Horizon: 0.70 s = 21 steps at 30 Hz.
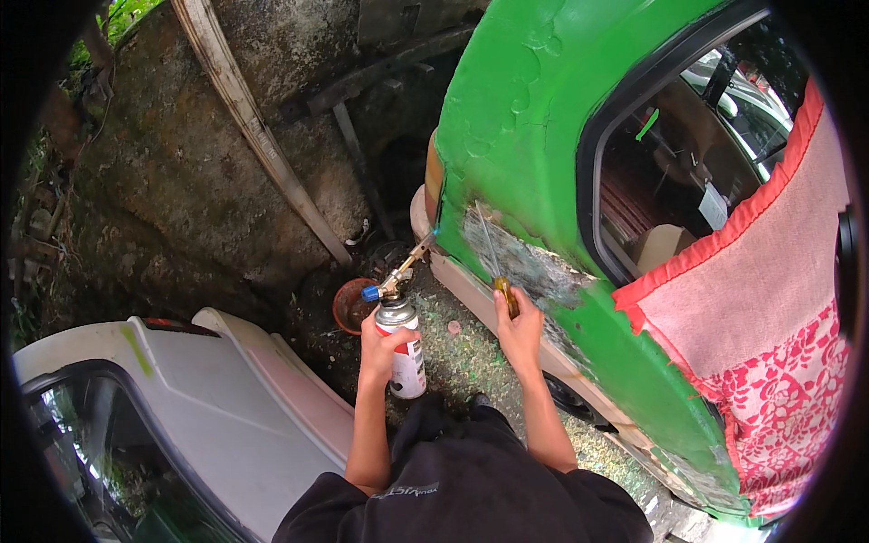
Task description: The person uses a handheld blowtorch to apply heat to a damaged area on the side panel of a green car. They repeatedly direct the flame at the same spot while holding a scraper in the other hand, but do not scrape the surface during the clip.
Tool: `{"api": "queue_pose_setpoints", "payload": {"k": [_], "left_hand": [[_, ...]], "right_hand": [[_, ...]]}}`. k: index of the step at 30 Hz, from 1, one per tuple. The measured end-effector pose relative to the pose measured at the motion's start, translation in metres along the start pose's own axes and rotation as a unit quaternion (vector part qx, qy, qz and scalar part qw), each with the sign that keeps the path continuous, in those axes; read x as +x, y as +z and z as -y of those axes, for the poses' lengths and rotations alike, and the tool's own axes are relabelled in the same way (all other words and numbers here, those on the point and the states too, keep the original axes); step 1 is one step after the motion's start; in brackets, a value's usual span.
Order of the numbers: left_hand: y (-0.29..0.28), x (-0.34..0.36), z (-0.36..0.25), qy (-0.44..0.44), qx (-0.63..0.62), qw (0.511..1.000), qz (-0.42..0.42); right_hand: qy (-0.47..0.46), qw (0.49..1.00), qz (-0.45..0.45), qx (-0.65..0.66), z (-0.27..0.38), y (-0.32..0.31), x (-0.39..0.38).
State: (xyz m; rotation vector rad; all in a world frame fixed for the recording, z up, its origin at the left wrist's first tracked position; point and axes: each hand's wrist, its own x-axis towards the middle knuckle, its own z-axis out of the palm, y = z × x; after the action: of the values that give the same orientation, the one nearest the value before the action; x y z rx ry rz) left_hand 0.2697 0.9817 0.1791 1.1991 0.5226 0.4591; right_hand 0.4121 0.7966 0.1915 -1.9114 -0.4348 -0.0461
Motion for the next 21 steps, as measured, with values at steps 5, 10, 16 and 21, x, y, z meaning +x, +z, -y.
{"api": "queue_pose_setpoints", "payload": {"k": [5, 10, 16, 21], "left_hand": [[-0.005, -0.004, 0.003, -0.025, -0.017, 1.0, -0.007], [0.002, -0.01, 0.018, -0.026, -0.002, 1.0, 0.015], [0.019, -0.007, 0.009, -0.023, -0.018, 0.998, 0.053], [0.033, -0.012, 0.002, -0.02, -0.026, 0.996, 0.077]], "right_hand": [[-0.024, 0.998, 0.007, -0.053, 0.009, -0.005, 0.004], [0.046, 0.996, 0.069, -0.019, -0.016, -0.015, -0.013], [0.16, 0.965, 0.103, 0.182, -0.03, -0.02, -0.036], [0.222, 0.913, 0.147, 0.31, -0.011, -0.044, -0.044]]}}
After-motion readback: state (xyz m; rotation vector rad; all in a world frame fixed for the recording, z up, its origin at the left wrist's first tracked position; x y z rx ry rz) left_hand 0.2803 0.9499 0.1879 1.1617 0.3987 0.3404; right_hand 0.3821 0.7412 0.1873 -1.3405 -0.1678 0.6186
